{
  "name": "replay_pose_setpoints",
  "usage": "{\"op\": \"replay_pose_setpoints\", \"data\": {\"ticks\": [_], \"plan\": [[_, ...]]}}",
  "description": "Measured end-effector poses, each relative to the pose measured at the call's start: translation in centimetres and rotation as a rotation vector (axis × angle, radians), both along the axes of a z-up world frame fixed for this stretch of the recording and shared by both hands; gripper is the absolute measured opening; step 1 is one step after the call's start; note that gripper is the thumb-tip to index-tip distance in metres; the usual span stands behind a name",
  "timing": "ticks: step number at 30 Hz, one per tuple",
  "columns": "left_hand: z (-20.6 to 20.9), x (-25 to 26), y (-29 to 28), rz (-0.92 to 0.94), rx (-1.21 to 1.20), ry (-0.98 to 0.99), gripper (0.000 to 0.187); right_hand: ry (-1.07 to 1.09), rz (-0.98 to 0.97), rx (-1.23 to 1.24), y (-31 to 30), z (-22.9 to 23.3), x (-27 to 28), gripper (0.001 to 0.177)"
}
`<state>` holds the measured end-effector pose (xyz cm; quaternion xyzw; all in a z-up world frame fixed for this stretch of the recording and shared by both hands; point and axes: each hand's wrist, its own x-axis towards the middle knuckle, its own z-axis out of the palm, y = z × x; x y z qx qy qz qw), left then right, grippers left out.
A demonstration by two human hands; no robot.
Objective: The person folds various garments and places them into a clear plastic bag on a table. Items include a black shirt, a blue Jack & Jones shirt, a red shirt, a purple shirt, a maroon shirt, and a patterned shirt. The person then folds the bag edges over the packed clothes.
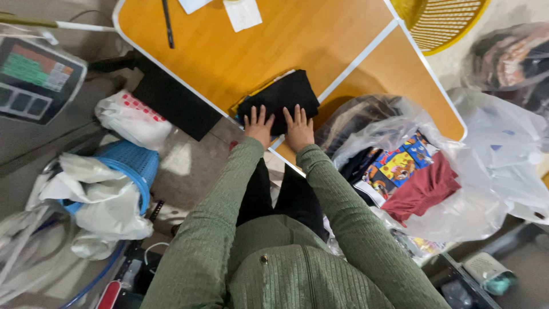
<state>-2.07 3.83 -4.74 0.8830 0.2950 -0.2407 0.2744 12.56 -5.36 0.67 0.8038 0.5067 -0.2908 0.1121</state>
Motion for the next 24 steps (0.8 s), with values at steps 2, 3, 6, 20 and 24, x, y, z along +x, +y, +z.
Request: {"op": "replay_pose_setpoints", "data": {"ticks": [2, 3, 6, 20, 24], "plan": [[1.7, 0.3, 1.8, 0.045, -0.114, 0.002, 0.062, -0.024, 0.012, -0.020, 0.6, -1.1, -0.1, 0.083], [2.7, 0.4, 1.8, 0.069, -0.183, 0.006, 0.058, -0.075, 0.049, 0.005, 0.3, -1.7, 0.0, 0.078], [4.5, 0.4, 2.6, 0.169, -0.190, -0.074, 0.047, -0.273, 0.166, 0.108, -1.0, -3.7, 0.3, 0.064], [10.3, -1.1, 4.7, 0.481, 0.139, -0.294, 0.025, -0.225, 0.109, 0.332, 2.6, 3.2, 6.7, 0.019], [15.9, -1.5, 7.0, 0.448, 0.200, -0.462, 0.028, -0.198, 0.054, 0.472, 4.6, 8.4, 6.9, 0.026]]}}
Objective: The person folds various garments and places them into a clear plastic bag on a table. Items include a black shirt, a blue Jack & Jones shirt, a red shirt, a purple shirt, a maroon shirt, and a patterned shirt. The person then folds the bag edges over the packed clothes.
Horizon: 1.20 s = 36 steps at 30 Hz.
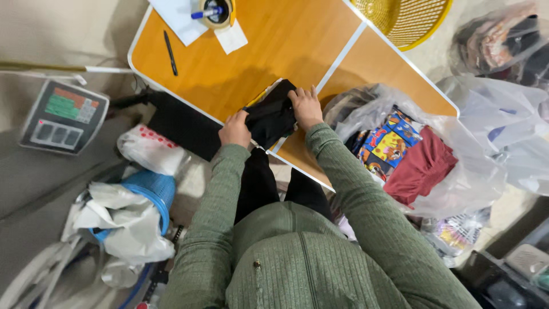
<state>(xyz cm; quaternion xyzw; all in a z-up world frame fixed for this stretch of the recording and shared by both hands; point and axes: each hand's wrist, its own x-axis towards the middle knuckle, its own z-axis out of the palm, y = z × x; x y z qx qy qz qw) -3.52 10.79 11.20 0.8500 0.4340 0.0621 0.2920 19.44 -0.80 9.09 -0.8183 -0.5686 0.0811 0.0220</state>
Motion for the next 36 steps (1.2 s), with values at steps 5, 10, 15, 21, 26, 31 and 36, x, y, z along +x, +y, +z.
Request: {"op": "replay_pose_setpoints", "data": {"ticks": [5, 10, 15, 21, 26, 31, 36], "plan": [[7.8, 0.1, 1.4, -0.025, -0.024, -0.083, 0.037, 0.126, -0.043, 0.200, -0.2, 8.7, 0.9, 0.029], [15.5, 2.0, 0.2, -0.076, 0.069, -0.228, 0.032, 0.171, -0.120, 0.331, -3.6, 17.2, 2.1, 0.038], [23.6, 7.0, -0.9, -0.283, 0.166, -0.431, 0.034, 0.095, -0.267, 0.537, -9.1, 25.1, 4.6, 0.038], [33.3, 15.6, -4.6, -0.657, 0.225, -0.720, 0.036, -0.203, -0.402, 0.744, -18.8, 35.6, 7.6, 0.037], [35.2, 19.6, -10.0, -0.892, 0.196, -0.793, 0.040, -0.412, -0.430, 0.650, -29.4, 39.8, 5.9, 0.043], [28.6, 18.4, -14.3, -1.143, 0.053, -0.670, 0.041, -0.195, -0.476, 0.539, -36.8, 33.0, 1.2, 0.043], [19.8, 14.4, -17.2, -1.251, -0.009, -0.160, 0.037, 0.060, -0.581, 0.381, -38.7, 22.4, -3.7, 0.044]]}}
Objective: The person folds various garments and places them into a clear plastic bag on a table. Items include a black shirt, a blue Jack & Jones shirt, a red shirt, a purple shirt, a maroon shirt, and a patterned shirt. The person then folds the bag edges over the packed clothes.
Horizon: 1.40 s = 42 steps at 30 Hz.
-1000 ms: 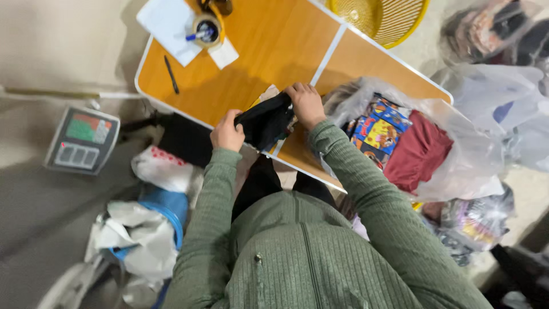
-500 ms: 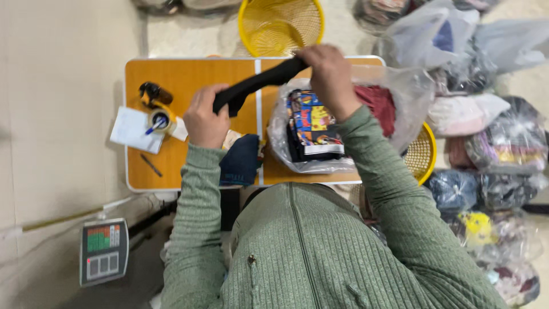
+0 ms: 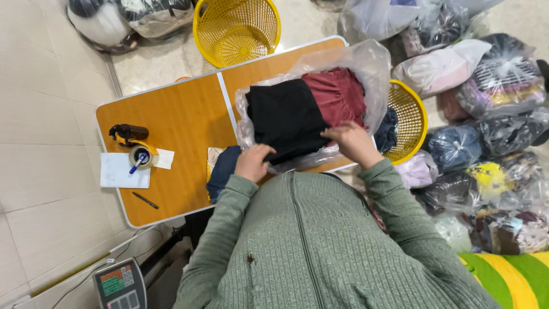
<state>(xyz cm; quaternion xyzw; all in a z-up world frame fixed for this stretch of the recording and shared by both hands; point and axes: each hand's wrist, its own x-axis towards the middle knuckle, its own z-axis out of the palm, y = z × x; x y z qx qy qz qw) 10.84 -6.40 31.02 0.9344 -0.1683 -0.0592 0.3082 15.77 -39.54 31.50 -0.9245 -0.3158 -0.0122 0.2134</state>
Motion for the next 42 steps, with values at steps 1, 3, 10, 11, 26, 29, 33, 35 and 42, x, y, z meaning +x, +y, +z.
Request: {"op": "replay_pose_setpoints", "data": {"ticks": [1, 3, 10, 11, 26, 29, 33, 35, 42], "plan": [[-1.1, -0.7, -0.1, 0.008, -0.014, 0.013, 0.036, 0.033, -0.004, -0.007, -0.1, -1.5, -0.8, 0.045], [-2.5, -1.5, -0.3, 0.027, -0.043, 0.039, 0.034, 0.128, -0.024, -0.019, -0.7, -3.2, -1.2, 0.047], [-3.8, 2.0, 0.7, 0.320, -0.195, 0.087, 0.031, 0.341, -0.065, 0.009, -2.0, -3.8, 3.9, 0.038], [-4.2, 3.6, 0.9, 0.344, -0.239, 0.083, 0.031, 0.337, -0.071, 0.007, -1.8, -4.0, 5.6, 0.036], [-5.9, 8.8, -4.5, 0.119, 0.232, -0.073, 0.064, 0.089, -0.010, -0.150, 3.9, -12.8, 8.1, 0.064], [-6.3, 7.7, -4.7, 0.007, 0.486, 0.121, 0.092, 0.054, -0.021, -0.287, 4.1, -13.8, 6.3, 0.078], [-10.0, 7.8, -3.5, -0.041, 0.598, 0.007, 0.088, 0.070, -0.032, -0.292, 4.1, -15.7, 6.0, 0.076], [-12.2, 7.7, -2.5, -0.038, 0.523, -0.089, 0.078, 0.075, -0.017, -0.260, 3.9, -16.4, 6.4, 0.073], [-15.7, 9.3, -0.4, -0.088, 0.458, 0.020, 0.052, 0.196, 0.001, -0.167, 2.5, -16.2, 7.1, 0.069]]}}
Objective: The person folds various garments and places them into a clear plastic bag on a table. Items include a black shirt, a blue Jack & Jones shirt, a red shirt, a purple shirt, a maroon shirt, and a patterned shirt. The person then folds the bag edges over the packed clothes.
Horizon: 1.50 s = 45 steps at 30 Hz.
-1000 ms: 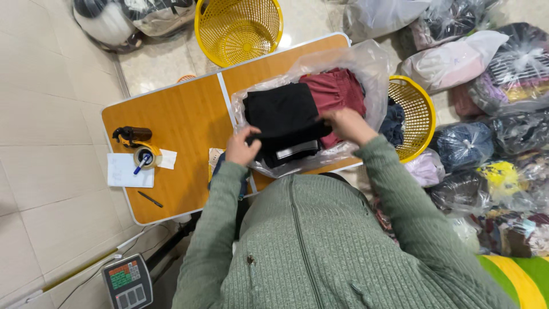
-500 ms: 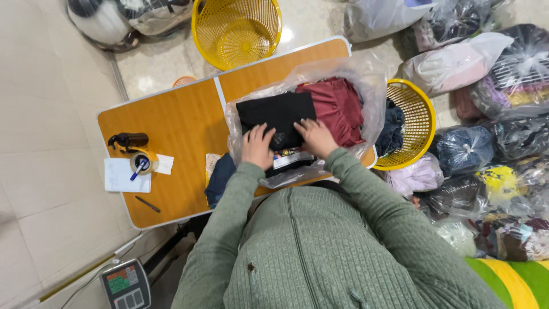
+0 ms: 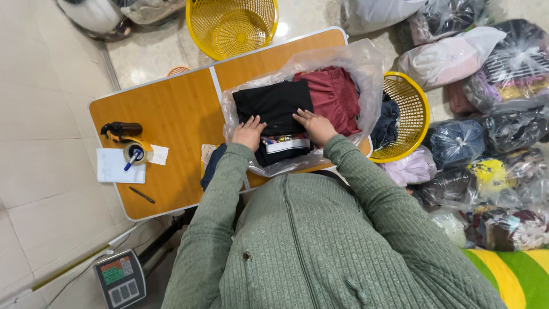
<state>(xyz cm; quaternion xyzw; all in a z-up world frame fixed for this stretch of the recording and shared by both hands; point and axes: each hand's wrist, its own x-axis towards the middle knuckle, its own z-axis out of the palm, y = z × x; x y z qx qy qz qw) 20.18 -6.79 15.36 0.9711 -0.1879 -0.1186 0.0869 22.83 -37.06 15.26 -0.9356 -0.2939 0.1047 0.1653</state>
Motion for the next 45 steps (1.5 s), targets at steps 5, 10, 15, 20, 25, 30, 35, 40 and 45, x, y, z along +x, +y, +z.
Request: {"op": "replay_pose_setpoints", "data": {"ticks": [5, 10, 15, 20, 25, 30, 35, 40, 45], "plan": [[2.8, 1.4, -0.5, 0.050, 0.006, 0.176, 0.051, -0.091, 0.005, 0.036, -0.2, 1.0, 0.0, 0.071], [6.6, 1.3, -1.6, 0.062, 0.089, 0.235, 0.057, -0.082, -0.029, 0.093, -0.4, 0.8, -0.3, 0.063], [11.4, 0.7, -3.9, 0.121, 0.159, 0.262, 0.068, -0.115, -0.039, 0.085, -0.2, 4.4, 0.9, 0.039], [13.1, 1.6, -7.7, 0.086, -0.306, -0.131, 0.102, -0.179, 0.080, 0.370, 1.5, 10.6, 2.5, 0.043], [13.3, 3.6, -9.3, 0.345, -0.372, 0.068, 0.052, -0.002, -0.049, 0.682, 2.8, 13.4, 2.8, 0.049], [15.9, 3.4, -7.2, 0.350, -0.440, 0.064, 0.034, -0.104, -0.012, 0.565, 2.3, 12.9, 3.6, 0.076], [18.3, 3.7, -3.0, 0.204, -0.721, 0.018, 0.031, 0.141, -0.057, 0.555, 1.9, 13.5, 5.6, 0.038], [20.2, 5.8, -0.6, 0.251, -0.648, -0.241, 0.028, -0.065, -0.049, 0.435, 3.6, 18.6, 8.1, 0.028], [21.5, 5.1, -0.4, 0.261, -0.721, -0.399, 0.034, -0.407, 0.046, 0.439, 3.9, 22.3, 7.8, 0.030]]}}
